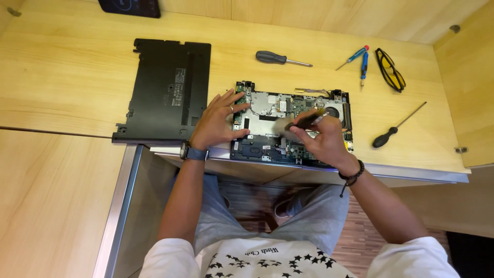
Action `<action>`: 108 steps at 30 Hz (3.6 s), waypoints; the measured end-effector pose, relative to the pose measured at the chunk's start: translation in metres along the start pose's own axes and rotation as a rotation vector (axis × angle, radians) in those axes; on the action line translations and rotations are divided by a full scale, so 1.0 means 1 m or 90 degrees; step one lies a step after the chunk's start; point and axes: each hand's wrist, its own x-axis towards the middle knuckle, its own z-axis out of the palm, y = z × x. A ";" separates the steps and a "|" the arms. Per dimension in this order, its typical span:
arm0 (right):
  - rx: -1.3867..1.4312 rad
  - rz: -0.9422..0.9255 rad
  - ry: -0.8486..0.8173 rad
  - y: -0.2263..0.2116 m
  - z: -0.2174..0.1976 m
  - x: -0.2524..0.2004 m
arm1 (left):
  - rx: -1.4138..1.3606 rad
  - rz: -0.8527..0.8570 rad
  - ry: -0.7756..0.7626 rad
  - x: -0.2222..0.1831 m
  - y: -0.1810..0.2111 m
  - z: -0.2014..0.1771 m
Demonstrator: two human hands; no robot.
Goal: Disassembling internal components of a laptop using a screwdriver and cleaning parts with a brush.
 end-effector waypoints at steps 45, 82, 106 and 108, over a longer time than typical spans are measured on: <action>-0.110 0.148 0.417 0.038 -0.045 -0.078 | -0.009 -0.020 0.032 0.001 -0.002 0.003; -0.214 0.023 0.235 -0.041 0.072 -0.090 | -0.009 -0.023 0.031 -0.001 0.000 0.002; -0.332 0.065 0.301 -0.051 0.041 -0.139 | -0.015 -0.016 0.041 0.000 -0.004 0.005; -0.203 0.074 0.292 -0.077 0.059 -0.125 | -0.011 -0.008 0.040 0.000 -0.005 0.005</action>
